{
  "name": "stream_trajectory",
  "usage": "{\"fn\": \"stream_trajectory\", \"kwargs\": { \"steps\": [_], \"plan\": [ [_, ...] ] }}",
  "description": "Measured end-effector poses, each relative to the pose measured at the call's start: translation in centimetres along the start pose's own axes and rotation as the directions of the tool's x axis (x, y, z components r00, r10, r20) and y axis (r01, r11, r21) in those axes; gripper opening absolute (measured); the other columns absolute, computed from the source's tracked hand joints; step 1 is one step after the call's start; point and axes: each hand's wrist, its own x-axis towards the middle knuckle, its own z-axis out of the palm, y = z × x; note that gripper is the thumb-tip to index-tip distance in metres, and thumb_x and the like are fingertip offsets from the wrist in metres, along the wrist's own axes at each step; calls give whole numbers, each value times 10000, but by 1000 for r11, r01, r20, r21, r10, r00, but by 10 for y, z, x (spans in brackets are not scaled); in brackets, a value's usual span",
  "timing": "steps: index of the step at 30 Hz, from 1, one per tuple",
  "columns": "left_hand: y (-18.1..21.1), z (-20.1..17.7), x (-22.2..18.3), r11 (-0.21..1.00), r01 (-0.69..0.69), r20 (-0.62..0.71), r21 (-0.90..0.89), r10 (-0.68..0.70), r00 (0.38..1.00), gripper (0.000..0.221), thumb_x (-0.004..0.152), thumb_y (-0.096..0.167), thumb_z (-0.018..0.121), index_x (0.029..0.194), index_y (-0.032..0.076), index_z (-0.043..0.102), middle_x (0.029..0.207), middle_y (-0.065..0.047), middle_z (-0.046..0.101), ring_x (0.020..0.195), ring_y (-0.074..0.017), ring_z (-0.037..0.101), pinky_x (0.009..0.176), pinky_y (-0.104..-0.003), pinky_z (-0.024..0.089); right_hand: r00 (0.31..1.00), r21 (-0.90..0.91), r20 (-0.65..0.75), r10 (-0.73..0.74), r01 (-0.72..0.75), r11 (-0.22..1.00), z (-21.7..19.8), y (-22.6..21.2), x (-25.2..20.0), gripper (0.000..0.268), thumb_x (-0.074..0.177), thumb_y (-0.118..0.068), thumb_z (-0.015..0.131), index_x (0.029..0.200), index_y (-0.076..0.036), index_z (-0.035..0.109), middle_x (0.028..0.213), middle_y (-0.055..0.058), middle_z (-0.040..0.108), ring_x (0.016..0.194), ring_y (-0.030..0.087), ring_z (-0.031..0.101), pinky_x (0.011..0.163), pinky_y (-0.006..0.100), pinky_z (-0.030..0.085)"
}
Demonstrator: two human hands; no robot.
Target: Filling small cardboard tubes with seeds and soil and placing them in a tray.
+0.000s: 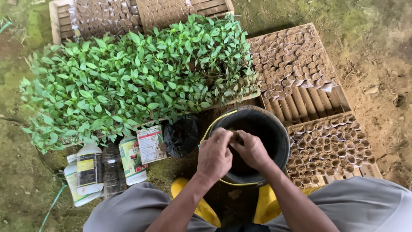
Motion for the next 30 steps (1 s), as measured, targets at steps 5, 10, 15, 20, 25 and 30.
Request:
{"fn": "stream_trajectory", "kwargs": {
  "steps": [5,10,15,20,25,30],
  "plan": [
    [-9,-17,15,709,587,410,-392,-436,801,585,739,107,686,1296,180,526,1183,-49,664,997,-261,722,860,-416,564,993,108,116,-7,-5,994,-32,-32,-4,308,813,-210,799,1112,-143,763,1007,156,753,1086,327,703,948,475,541],
    [1,-33,16,427,599,568,-677,-213,795,641,630,33,864,1233,14,649,941,-89,693,861,-203,694,770,-346,568,941,-45,283,-184,205,978,-46,-40,-6,201,845,-211,749,1041,-168,736,1435,71,528,1479,414,314,1109,639,333],
    [1,-36,20,319,617,624,-719,-93,776,484,661,-10,894,1088,16,669,786,-86,661,699,-192,673,647,-302,571,924,-61,316,-215,246,967,-46,-44,-10,250,813,-128,703,1062,-149,726,1490,117,462,1506,433,243,1124,670,285],
    [6,-34,19,324,619,644,-715,-40,764,347,709,11,875,977,83,668,705,-38,691,597,-137,672,588,-239,531,911,-6,320,-260,277,961,-50,-53,-13,339,753,-20,624,1050,-147,727,1505,129,447,1517,432,234,1107,666,298],
    [13,-51,23,307,485,481,-819,-94,872,371,715,-7,879,1022,48,678,788,-94,686,622,-145,648,557,-250,549,880,-76,97,-465,473,878,-52,-39,-7,529,676,96,548,1091,-169,744,1393,149,573,1412,479,410,1089,617,384],
    [-3,-32,22,428,500,472,-753,-177,864,374,779,50,819,1118,49,660,748,-82,626,602,-169,652,588,-289,575,872,-328,56,-487,476,816,-64,-53,-15,486,698,50,536,966,-283,767,1434,38,553,1445,397,400,1112,548,385]
  ]
}}
